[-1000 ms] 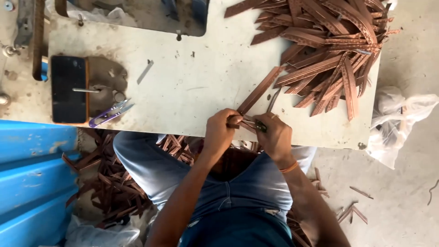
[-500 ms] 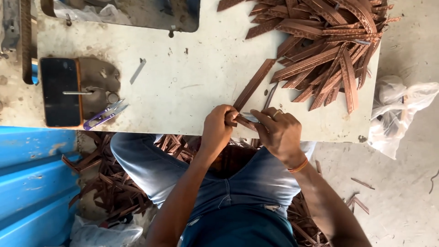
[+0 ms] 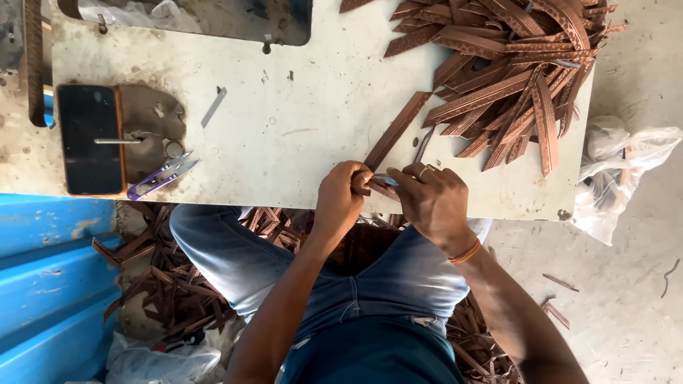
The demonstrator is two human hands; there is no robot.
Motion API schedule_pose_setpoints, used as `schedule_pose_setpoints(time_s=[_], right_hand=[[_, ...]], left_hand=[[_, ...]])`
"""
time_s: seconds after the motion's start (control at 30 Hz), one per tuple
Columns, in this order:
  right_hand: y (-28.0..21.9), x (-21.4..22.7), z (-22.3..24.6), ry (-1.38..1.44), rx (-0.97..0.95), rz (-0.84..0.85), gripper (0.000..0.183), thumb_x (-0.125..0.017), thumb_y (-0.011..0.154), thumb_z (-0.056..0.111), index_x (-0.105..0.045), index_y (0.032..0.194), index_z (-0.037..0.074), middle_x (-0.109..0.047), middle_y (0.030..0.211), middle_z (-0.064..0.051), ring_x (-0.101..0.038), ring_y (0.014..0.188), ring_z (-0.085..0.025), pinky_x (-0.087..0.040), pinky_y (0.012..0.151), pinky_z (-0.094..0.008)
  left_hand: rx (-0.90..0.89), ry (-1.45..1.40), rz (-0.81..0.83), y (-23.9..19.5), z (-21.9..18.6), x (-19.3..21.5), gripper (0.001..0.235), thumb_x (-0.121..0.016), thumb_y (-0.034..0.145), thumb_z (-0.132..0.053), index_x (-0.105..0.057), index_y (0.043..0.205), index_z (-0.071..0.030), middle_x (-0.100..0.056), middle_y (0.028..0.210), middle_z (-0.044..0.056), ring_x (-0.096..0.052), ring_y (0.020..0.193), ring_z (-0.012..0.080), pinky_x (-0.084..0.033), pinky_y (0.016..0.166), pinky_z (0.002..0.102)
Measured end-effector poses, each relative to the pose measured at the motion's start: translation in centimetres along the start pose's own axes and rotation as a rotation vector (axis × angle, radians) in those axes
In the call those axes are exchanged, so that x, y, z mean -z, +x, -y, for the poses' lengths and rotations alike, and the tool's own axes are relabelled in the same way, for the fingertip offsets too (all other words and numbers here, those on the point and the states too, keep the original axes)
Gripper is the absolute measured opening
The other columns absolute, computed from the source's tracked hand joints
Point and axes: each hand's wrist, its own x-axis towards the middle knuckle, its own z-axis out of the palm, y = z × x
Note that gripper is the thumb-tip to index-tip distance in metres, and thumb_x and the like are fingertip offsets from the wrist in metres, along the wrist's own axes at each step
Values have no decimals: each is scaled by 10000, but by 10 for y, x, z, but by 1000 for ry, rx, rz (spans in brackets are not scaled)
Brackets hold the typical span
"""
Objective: The person cuts and trims leather strips using a handheld blade.
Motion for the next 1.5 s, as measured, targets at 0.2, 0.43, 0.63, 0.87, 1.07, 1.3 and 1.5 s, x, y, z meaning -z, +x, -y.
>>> schedule_pose_setpoints(time_s=[0.2,0.43,0.63,0.87,1.07,1.3,1.5], right_hand=[[3,4,2,-20,32,8,185,-773,920,200,-805,1101,188,-740,868,33,-477,517,-50,-407,510,-267],[6,-6,10,-66,-56,4,108,-784,946,218,-819,1038,175,-700,749,24,-486,474,-76,-399,451,-275],[9,5,6,66,-29,-30,76,-766,941,181,-803,1005,164,-712,782,36,-531,512,-83,-419,476,-305],[3,-1,0,28,1,-50,123,-768,941,163,-813,1055,158,-730,823,6,-470,472,-68,-386,451,-269],[13,5,2,-56,61,0,116,-759,953,178,-815,1054,178,-732,827,30,-464,494,-68,-381,478,-271],[15,-3,-11,-184,214,93,232,-704,930,113,-803,1126,191,-757,882,45,-524,586,-64,-440,509,-236],[16,-5,-13,-89,97,191,112,-713,992,201,-821,1022,191,-726,733,45,-523,476,-98,-431,442,-275]], left_hand=[[-15,-8,-8,0,3,0,145,-612,1022,-105,-683,1041,20,-701,979,135,-702,740,207,-560,614,349],[-50,37,-10,4,-4,5,152,-623,1022,-121,-684,1021,18,-709,958,144,-697,737,215,-554,628,355],[113,-23,85,5,-9,10,186,-603,1031,-158,-670,1024,16,-719,896,142,-717,751,220,-552,627,366],[44,-25,55,1,-1,4,155,-574,1035,-107,-631,1044,37,-685,976,161,-732,809,226,-572,669,366],[-21,2,46,1,2,6,104,-586,1012,-52,-623,1039,41,-672,992,161,-708,810,235,-561,672,370],[-112,29,27,1,8,2,85,-617,988,-39,-635,1027,34,-664,979,147,-680,777,240,-546,645,368],[-50,-5,24,0,4,3,118,-591,1030,-80,-635,1034,29,-674,962,142,-707,774,216,-563,624,352]])
